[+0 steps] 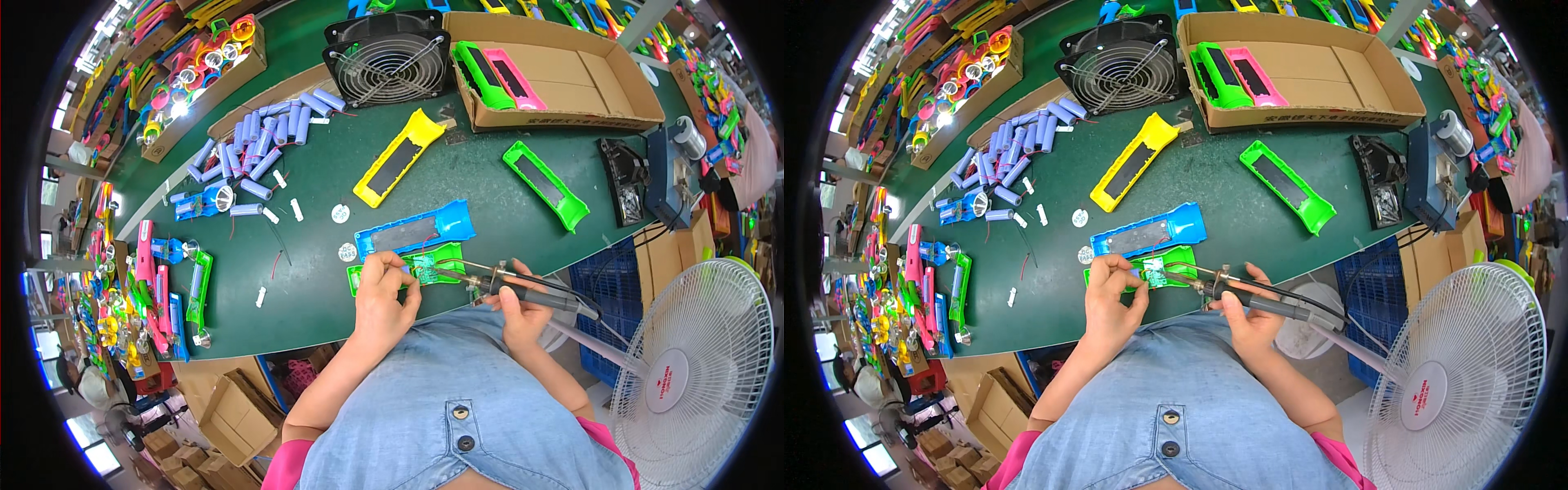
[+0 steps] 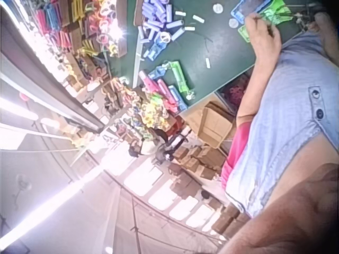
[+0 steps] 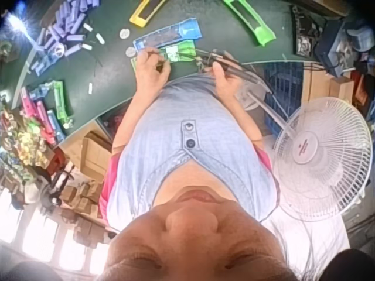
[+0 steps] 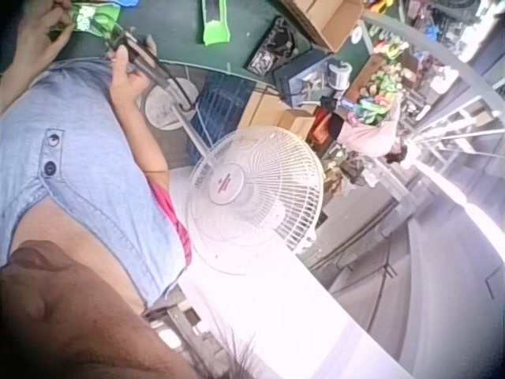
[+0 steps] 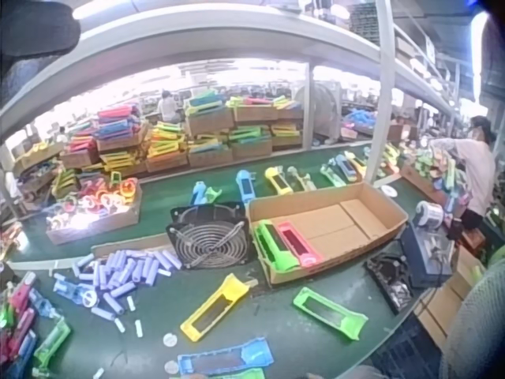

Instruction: The person assembles flashlights by placing internal components into the plastic casings, soldering wiring connections using a soldering iron, fitting the casing pieces together, and placing the assembled flashlights onto the conveyor belt.

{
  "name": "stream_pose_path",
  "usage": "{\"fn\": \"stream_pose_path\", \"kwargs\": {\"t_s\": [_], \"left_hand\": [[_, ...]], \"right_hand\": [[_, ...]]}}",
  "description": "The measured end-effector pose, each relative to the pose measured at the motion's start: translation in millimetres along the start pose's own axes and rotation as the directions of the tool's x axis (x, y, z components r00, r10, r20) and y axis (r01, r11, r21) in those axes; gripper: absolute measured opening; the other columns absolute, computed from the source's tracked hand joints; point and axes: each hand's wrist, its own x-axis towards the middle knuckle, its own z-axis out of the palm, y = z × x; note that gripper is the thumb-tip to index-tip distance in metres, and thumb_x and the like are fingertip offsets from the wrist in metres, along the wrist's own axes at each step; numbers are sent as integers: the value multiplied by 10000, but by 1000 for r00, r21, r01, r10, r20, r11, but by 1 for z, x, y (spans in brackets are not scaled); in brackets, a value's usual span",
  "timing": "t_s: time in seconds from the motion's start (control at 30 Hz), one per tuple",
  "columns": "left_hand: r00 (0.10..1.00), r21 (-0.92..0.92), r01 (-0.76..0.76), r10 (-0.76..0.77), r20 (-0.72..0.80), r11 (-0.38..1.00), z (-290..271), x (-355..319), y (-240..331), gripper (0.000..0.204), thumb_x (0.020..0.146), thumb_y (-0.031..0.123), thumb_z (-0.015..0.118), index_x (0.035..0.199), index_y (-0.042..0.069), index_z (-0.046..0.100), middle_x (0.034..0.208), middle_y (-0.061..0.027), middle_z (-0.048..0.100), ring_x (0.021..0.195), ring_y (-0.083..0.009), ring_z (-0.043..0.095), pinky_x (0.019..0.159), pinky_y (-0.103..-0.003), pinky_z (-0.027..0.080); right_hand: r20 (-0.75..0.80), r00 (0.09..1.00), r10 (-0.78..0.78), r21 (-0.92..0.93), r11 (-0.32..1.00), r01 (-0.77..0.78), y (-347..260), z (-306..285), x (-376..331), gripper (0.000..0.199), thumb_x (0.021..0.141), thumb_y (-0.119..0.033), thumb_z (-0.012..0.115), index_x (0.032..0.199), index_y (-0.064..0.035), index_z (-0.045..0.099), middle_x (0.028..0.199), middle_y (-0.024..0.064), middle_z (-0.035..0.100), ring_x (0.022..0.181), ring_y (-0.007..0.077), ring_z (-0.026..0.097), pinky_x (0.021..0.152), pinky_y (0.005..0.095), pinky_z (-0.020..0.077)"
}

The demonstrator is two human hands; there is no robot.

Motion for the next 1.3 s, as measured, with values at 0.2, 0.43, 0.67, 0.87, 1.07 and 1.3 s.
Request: {"fn": "stream_pose_path", "kwargs": {"t_s": [0.2,0.43,0.67,0.87,1.07,1.3], "left_hand": [[1000,22,-2,1,31,1000,-1,2,-1,149,628,-55,662,693,9,545,931,-130,482,797,-251,534,672,-321,446],[999,18,22,-23,43,1000,-4,5,4,159,621,-63,663,702,10,546,904,-125,482,808,-259,526,672,-327,442],[895,-770,346,-436,99,536,-11,-58,3,150,850,30,543,974,-10,618,923,-131,600,796,-229,599,715,-289,494],[699,-805,424,-715,0,415,-24,-76,-18,264,937,123,440,1095,-54,555,942,-131,597,783,-204,610,757,-293,522],[934,312,-164,249,-256,936,-24,-31,-13,342,634,-80,692,953,38,661,879,-86,587,740,-203,590,625,-276,499],[954,190,-279,295,-58,941,-4,-14,-10,285,609,-24,684,885,42,653,796,-53,575,680,-193,572,578,-277,466]], "right_hand": [[-93,993,-76,-38,997,73,-7,1,5,239,823,-60,578,995,87,501,829,198,628,581,160,627,634,238,523],[-45,999,17,29,999,-15,2,-10,-8,238,783,11,603,998,87,536,1180,254,440,839,225,624,612,268,574],[-51,998,21,112,994,-15,1,-5,-11,252,778,28,597,1011,97,528,1208,263,402,899,229,604,617,280,581],[0,1000,-18,15,1000,18,2,-4,-10,261,802,-19,580,1034,64,493,1273,267,398,658,195,642,526,224,511],[-5,1000,28,3,1000,-28,-6,-2,-7,203,765,-18,619,958,10,567,676,72,650,722,132,640,1057,447,181],[4,1000,-26,-41,999,26,-6,-4,-8,204,757,-19,630,955,4,588,716,80,645,714,140,638,1042,451,228]]}}
